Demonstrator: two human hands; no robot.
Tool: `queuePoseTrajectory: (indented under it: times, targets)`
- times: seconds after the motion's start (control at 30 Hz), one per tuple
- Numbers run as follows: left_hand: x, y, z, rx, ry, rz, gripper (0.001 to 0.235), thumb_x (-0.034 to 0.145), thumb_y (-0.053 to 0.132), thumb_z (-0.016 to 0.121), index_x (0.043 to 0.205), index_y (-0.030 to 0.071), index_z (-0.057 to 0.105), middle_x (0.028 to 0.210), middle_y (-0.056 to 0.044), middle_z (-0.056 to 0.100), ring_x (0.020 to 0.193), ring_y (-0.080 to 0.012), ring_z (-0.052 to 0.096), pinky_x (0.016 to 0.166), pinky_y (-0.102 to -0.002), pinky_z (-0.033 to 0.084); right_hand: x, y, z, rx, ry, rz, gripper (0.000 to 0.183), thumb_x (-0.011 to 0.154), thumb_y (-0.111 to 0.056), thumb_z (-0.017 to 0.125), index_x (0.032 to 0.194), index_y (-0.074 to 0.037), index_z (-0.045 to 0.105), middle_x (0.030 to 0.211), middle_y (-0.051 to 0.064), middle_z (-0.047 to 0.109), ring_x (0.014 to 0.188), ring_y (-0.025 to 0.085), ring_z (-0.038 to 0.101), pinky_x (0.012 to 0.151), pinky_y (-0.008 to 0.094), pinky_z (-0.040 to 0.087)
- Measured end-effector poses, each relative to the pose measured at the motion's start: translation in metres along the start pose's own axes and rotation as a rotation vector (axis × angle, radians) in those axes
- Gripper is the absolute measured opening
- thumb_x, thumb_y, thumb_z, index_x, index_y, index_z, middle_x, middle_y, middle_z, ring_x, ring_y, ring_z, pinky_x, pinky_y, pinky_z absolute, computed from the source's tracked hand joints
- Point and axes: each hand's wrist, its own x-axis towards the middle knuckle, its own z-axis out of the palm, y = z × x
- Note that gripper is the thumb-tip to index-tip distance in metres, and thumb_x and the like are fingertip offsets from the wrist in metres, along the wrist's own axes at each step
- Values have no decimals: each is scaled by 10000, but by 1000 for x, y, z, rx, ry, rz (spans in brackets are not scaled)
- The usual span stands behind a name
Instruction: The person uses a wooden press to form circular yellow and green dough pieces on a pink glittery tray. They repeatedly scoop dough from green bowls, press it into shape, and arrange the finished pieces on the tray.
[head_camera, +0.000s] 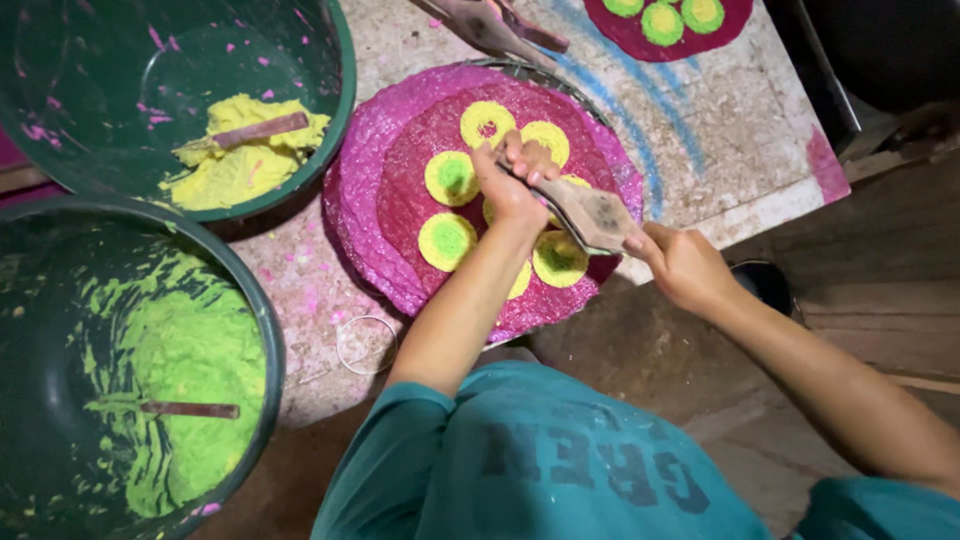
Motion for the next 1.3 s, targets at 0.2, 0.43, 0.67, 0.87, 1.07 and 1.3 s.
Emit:
queuePoseTrajectory:
  times: [0.2,0.43,0.67,0.87,1.07,1.3]
  targets:
    - [-64,92,92,446,-396,-7,534,951,623,551,1067,109,634,1040,-60,633,1051,-217,605,1014,-388,474,10,-46,-22,439,-61,-255,549,1060,-516,453,1068,-13,671,707,146,583,640,266,556,575,389,456]
    - [-188,135,201,2065,-940,261,232,871,319,688,1014,137,677,921,-74,669,870,-270,662,763,-425,476,-27,-162,-138,13,-32,-941,573,814,-560,744,1000,-28,639,722,87,614,644,270,624,584,344,485]
    - [-278,141,197,2042,-644,-266,247,885,265,640,1125,213,668,796,-80,716,711,-226,713,639,-344,538,-7,-274,-141,-198,-220,-2015,615,801,-672,726,865,-75,591,714,82,563,640,293,602,532,426,444]
    - [-370,131,144,2516,-434,-101,357,889,189,628,1244,235,629,732,-142,670,708,-372,664,704,-521,514,-32,-261,-74,26,-1292,-1512,478,1110,-473,532,904,-43,522,822,137,610,823,389,632,683,475,458]
    - [-421,190,70,2311,84,29,312,969,205,577,1274,203,643,822,-148,714,790,-308,721,685,-432,544,-25,-310,-41,175,-1560,-1368,521,1133,-492,448,1022,-7,601,860,154,631,831,389,666,712,454,498]
    - [-495,327,41,1256,108,259,423,915,359,680,1231,83,626,1214,-39,668,1020,-185,694,788,-378,592,-9,-435,-37,-188,-100,-2144,320,837,-421,654,946,-120,641,808,52,631,733,267,662,653,395,517]
